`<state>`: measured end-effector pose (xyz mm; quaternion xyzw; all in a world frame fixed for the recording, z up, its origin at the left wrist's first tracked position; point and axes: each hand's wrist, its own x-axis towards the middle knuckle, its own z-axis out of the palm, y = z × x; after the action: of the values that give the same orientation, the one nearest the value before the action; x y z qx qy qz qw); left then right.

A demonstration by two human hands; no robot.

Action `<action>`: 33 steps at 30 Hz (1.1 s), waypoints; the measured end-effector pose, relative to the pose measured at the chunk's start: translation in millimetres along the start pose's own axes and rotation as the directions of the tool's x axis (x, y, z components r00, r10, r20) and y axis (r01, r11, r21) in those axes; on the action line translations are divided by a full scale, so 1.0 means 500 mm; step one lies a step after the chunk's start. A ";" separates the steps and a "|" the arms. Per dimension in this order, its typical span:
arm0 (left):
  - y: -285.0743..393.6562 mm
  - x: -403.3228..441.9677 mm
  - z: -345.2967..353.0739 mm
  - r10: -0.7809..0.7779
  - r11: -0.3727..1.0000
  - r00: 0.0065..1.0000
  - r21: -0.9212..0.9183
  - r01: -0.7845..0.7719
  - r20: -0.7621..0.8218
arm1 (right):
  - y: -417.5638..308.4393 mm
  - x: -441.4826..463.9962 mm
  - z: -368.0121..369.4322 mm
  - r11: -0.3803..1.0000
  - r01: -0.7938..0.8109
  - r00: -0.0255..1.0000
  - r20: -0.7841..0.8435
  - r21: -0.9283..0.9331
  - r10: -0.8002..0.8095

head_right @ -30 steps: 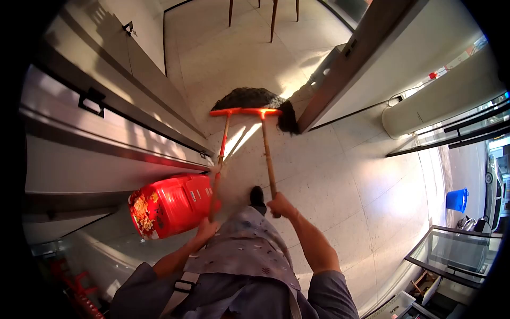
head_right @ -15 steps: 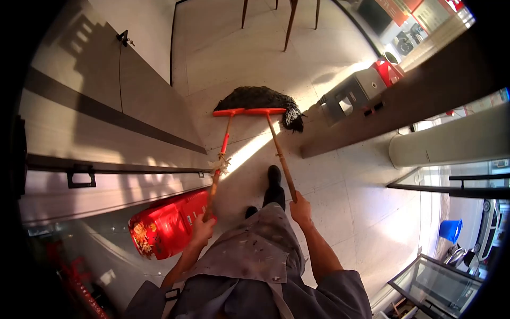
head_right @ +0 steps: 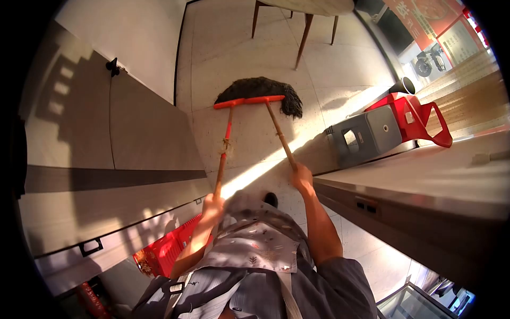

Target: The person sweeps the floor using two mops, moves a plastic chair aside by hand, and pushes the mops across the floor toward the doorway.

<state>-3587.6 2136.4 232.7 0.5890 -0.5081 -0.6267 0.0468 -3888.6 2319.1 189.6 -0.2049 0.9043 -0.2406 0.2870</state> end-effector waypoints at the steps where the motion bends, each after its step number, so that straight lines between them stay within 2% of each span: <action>1: 0.036 0.028 0.017 -0.039 0.998 0.997 0.049 0.042 -0.069 | -0.018 0.046 -0.010 1.000 -0.003 1.000 0.010 -0.006 0.003; 2: 0.048 0.073 0.010 0.068 0.995 0.998 0.074 -0.068 0.000 | -0.043 0.100 -0.021 0.999 -0.043 0.999 0.031 -0.027 0.044; 3: 0.101 0.102 0.012 -0.060 0.997 0.997 0.048 0.058 0.039 | -0.074 0.148 -0.034 0.995 -0.081 0.995 0.053 -0.051 0.084; 4: 0.147 0.127 0.024 -0.082 0.994 0.997 0.067 0.082 -0.003 | -0.099 0.190 -0.047 0.996 -0.091 0.994 0.067 -0.007 0.092; 5: 0.190 0.163 0.035 -0.098 0.991 0.994 0.085 0.101 -0.046 | -0.134 0.237 -0.064 0.994 -0.099 0.992 0.077 0.040 0.096; 6: 0.214 0.213 0.039 -0.070 0.992 0.997 0.102 0.074 -0.044 | -0.147 0.297 -0.064 0.998 -0.057 0.996 0.063 -0.004 0.057; 9: 0.317 0.361 0.031 -0.082 0.992 0.997 0.090 0.083 -0.012 | -0.232 0.444 -0.107 0.984 -0.162 0.979 0.136 0.072 0.151; 13: 0.496 0.569 0.024 -0.057 0.992 0.998 0.114 0.059 -0.022 | -0.302 0.702 -0.141 0.988 -0.124 0.989 0.098 0.091 0.115; 15: 0.547 0.713 0.010 -0.049 0.990 0.998 0.131 0.042 0.049 | -0.377 0.793 -0.182 0.975 -0.174 0.980 0.120 0.136 0.158; 17: 0.620 0.792 0.021 -0.061 0.989 0.997 0.136 0.054 0.047 | -0.395 0.891 -0.168 0.984 -0.090 0.995 0.063 0.152 0.081; 19: 0.647 0.814 0.020 -0.088 0.984 0.995 0.158 0.080 0.048 | -0.396 0.927 -0.133 0.979 -0.097 0.993 0.077 0.180 0.084; 21: 0.665 0.824 0.020 -0.115 0.918 0.993 0.385 0.093 0.034 | -0.371 0.933 -0.081 0.987 -0.028 0.997 0.082 0.155 0.015; 22: 0.638 0.836 0.012 -0.119 0.916 0.992 0.389 0.095 0.039 | -0.329 0.922 -0.037 0.995 0.060 0.998 0.024 0.084 -0.062; 23: 0.579 0.849 -0.007 -0.028 0.858 0.999 0.514 0.006 0.035 | -0.319 0.886 -0.024 0.996 0.092 0.994 0.057 -0.014 -0.091; 24: 0.541 0.844 -0.018 0.073 0.777 0.996 0.623 -0.083 0.042 | -0.303 0.841 -0.005 0.997 0.071 0.996 0.059 0.037 -0.073; 25: 0.541 0.800 -0.021 0.000 0.819 0.999 0.573 -0.027 0.046 | -0.275 0.796 0.025 0.999 0.052 0.998 0.019 0.002 -0.052; 26: 0.531 0.746 -0.028 -0.074 0.852 0.996 0.523 0.035 0.054 | -0.303 0.723 0.000 0.994 -0.060 0.994 0.097 0.094 0.051; 28: 0.404 0.708 -0.064 -0.044 0.837 0.996 0.547 -0.007 0.080 | -0.276 0.601 0.003 0.992 -0.072 0.992 0.115 0.104 0.060; 30: 0.324 0.602 -0.093 0.016 0.806 0.994 0.588 -0.074 0.104 | -0.221 0.478 0.022 0.988 -0.089 0.995 0.050 0.122 0.084; 32: 0.202 0.517 -0.125 -0.119 0.863 0.991 0.499 0.076 0.054 | -0.190 0.343 0.020 0.973 -0.169 0.986 0.032 0.158 0.166; 33: 0.107 0.460 -0.158 -0.163 0.838 0.985 0.534 0.109 0.056 | -0.164 0.271 0.016 0.976 -0.156 0.987 0.052 0.150 0.150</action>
<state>-3624.1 1913.6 127.5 0.5818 -0.6196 -0.4926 -0.1870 -3966.1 2182.1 172.2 -0.1169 0.8902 -0.2825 0.3378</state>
